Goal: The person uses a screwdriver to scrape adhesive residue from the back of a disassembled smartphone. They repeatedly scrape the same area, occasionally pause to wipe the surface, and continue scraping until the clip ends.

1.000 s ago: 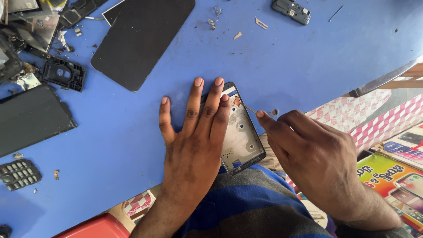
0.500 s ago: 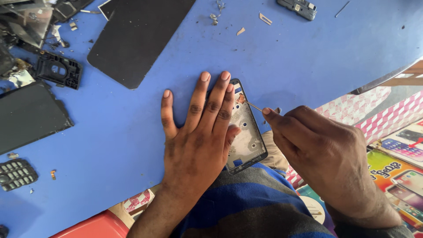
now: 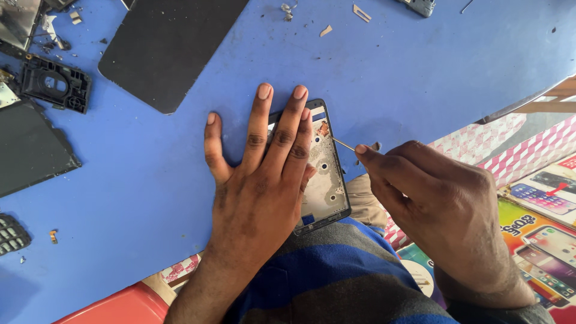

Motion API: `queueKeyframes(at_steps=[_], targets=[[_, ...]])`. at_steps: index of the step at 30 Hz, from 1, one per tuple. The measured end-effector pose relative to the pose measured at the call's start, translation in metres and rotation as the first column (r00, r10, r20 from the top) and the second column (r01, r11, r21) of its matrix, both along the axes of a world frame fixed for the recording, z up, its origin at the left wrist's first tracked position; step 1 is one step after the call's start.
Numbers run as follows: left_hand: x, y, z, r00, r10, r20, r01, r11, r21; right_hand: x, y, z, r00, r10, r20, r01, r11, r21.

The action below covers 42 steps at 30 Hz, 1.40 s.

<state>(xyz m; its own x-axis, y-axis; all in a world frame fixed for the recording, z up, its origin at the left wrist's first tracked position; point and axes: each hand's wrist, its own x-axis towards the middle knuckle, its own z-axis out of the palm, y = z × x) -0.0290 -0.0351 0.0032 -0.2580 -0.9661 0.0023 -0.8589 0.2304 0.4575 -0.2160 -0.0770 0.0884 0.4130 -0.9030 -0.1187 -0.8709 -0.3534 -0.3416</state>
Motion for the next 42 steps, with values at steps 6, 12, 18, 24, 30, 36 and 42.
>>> queueKeyframes(at_steps=[6, 12, 18, 24, 30, 36, 42], targets=[[-0.001, 0.001, 0.0, 1.0, 0.003, -0.005, -0.003, 1.0, 0.0, 0.004, 0.0, 0.003, 0.999, 0.025, -0.04, -0.025, 1.0, -0.004], [-0.007, 0.002, -0.004, 0.997, 0.042, 0.066, -0.039, 0.998, -0.041, 0.002, -0.006, 0.008, 0.985, 0.112, -0.128, -0.108, 0.994, 0.031], [-0.014, -0.002, -0.008, 0.989, 0.088, 0.121, -0.078, 0.994, -0.079, 0.006, -0.013, 0.011, 0.957, 0.171, -0.234, -0.16, 0.985, 0.069], [-0.01, -0.003, -0.005, 0.989, 0.063, 0.137, -0.064, 0.998, 0.004, 0.01, -0.028, 0.015, 0.935, 0.258, -0.243, -0.231, 0.964, 0.131], [-0.011, -0.004, -0.005, 0.978, 0.057, 0.201, -0.054, 0.998, -0.018, 0.008, -0.042, 0.014, 0.948, 0.285, -0.14, -0.257, 0.948, 0.189], [-0.011, -0.004, -0.011, 0.98, 0.054, 0.193, -0.042, 0.997, -0.067, 0.003, -0.028, 0.004, 0.987, 0.162, 0.012, -0.161, 0.963, 0.214], [-0.013, -0.002, -0.012, 0.986, 0.052, 0.159, -0.042, 0.997, -0.064, -0.005, -0.008, -0.011, 0.985, 0.105, 0.135, -0.125, 0.981, 0.15]])
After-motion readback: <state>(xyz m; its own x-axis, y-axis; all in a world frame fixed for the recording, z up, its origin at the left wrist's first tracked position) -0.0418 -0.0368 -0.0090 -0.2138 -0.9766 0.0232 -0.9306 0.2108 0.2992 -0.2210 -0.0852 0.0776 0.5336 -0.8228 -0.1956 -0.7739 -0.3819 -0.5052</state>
